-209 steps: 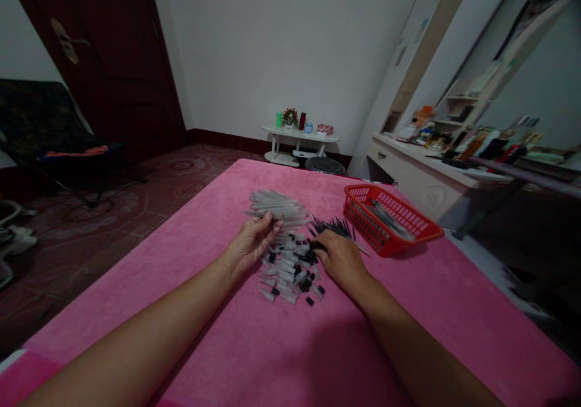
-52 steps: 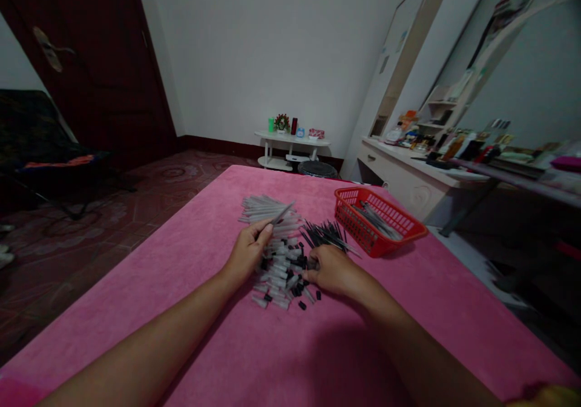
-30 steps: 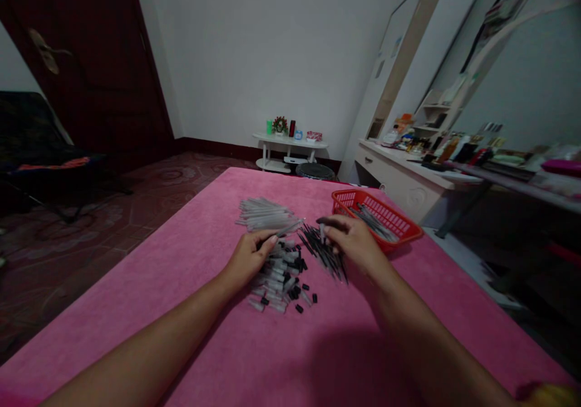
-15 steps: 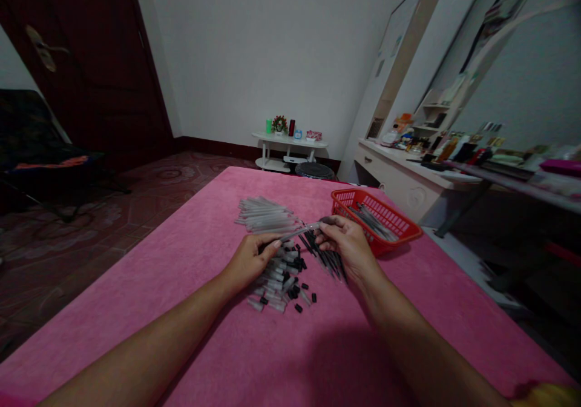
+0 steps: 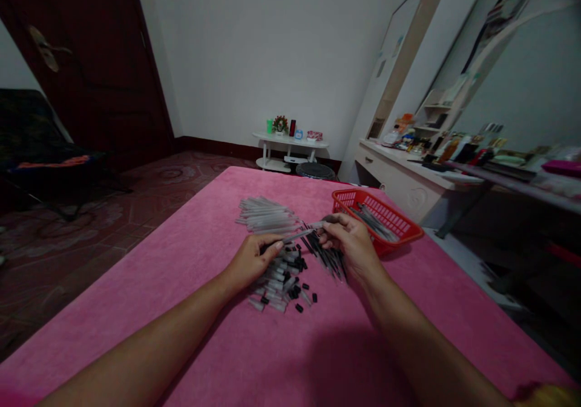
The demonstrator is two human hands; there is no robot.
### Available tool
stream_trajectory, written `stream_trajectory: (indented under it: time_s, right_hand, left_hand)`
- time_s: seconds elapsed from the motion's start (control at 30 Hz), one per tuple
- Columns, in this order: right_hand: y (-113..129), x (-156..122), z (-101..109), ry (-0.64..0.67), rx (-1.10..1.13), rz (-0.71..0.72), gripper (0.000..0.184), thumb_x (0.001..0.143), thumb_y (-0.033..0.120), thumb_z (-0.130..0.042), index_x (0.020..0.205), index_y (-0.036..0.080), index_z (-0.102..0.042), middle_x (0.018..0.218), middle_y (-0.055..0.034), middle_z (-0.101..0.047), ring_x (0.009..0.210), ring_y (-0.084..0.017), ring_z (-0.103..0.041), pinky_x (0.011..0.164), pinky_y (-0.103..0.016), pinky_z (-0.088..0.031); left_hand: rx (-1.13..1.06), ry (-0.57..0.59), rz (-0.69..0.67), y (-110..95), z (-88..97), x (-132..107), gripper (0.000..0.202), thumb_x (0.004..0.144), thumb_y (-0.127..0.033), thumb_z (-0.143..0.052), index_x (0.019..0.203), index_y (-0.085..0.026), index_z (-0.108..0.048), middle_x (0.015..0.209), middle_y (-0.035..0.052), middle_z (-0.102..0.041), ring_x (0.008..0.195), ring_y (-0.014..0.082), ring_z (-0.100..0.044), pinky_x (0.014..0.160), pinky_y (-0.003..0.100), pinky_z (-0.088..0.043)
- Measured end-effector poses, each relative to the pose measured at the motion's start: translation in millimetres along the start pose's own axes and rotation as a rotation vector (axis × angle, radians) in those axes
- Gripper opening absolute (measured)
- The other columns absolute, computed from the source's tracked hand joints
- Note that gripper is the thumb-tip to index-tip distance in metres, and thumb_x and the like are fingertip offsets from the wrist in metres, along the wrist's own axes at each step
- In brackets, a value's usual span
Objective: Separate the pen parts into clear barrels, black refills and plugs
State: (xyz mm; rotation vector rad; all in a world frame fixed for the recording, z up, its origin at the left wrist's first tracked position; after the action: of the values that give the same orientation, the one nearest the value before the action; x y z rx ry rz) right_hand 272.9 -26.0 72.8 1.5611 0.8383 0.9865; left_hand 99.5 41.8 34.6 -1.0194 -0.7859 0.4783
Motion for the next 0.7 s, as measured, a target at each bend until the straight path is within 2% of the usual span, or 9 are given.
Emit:
stream_trajectory:
  time_s: [0.2,0.4,0.5,0.6,0.7]
  right_hand:
    - [2,0,2,-0.018,-0.017,-0.010,0.019,0.066,0.026,-0.067,0.078,0.014,-0.058,0.061,-0.0001,-0.063,0.047,-0.008,-0.056,0.043,-0.017,-0.044]
    - [5,-5,-9,0.060,-0.148,0.027,0.016,0.071,0.028,-0.063,0.078,0.015,-0.058,0.061,0.0003,-0.061,0.051,-0.010,-0.057,0.047,-0.019,-0.046]
    - [11,-6,-14,0.120,-0.296,0.077,0.016,0.073,0.029,-0.061,0.081,0.016,-0.059,0.060,0.0015,-0.059,0.052,-0.012,-0.057,0.049,-0.022,-0.046]
    - [28,-7,-16,0.159,-0.529,0.226,0.017,0.075,0.028,-0.061,0.087,0.016,-0.062,0.068,0.0001,-0.061,0.058,-0.013,-0.057,0.054,-0.024,-0.044]
    - [46,-13,-21,0.220,-0.755,0.370,0.012,0.078,0.026,-0.059,0.084,0.016,-0.064,0.072,-0.0007,-0.062,0.065,-0.014,-0.055,0.061,-0.024,-0.041]
  left_hand:
    - [-0.025,-0.005,0.000,-3,1.6,1,0.034,0.086,-0.035,-0.051,0.106,-0.016,-0.069,0.101,0.0076,-0.071,0.093,0.0228,-0.064,0.085,0.033,-0.046]
    - [-0.046,0.008,0.025,-3,-0.4,0,0.034,0.085,-0.037,-0.052,0.104,-0.015,-0.070,0.097,0.0081,-0.072,0.088,0.0220,-0.064,0.082,0.033,-0.047]
    - [-0.079,0.016,0.058,1,-0.7,1,0.036,0.084,-0.040,-0.053,0.101,-0.014,-0.071,0.091,0.0083,-0.072,0.082,0.0207,-0.063,0.075,0.031,-0.048]
    - [-0.147,0.028,0.108,2,-1.1,1,0.040,0.081,-0.046,-0.056,0.092,-0.011,-0.072,0.080,0.0097,-0.071,0.070,0.0190,-0.062,0.061,0.027,-0.047]
    - [-0.222,0.085,0.169,0,-5.7,-2,0.046,0.081,-0.051,-0.054,0.083,-0.009,-0.072,0.067,0.0098,-0.068,0.055,0.0153,-0.058,0.049,0.023,-0.040]
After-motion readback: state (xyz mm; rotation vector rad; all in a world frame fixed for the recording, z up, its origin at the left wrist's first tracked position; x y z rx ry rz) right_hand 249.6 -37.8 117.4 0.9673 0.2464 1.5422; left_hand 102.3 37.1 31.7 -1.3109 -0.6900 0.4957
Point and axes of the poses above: each hand's wrist, its own x-axis towards the middle knuckle, its own z-axis out of the back of the hand, y = z × x, the point moved 8 cm from there along x, towards the middle knuckle
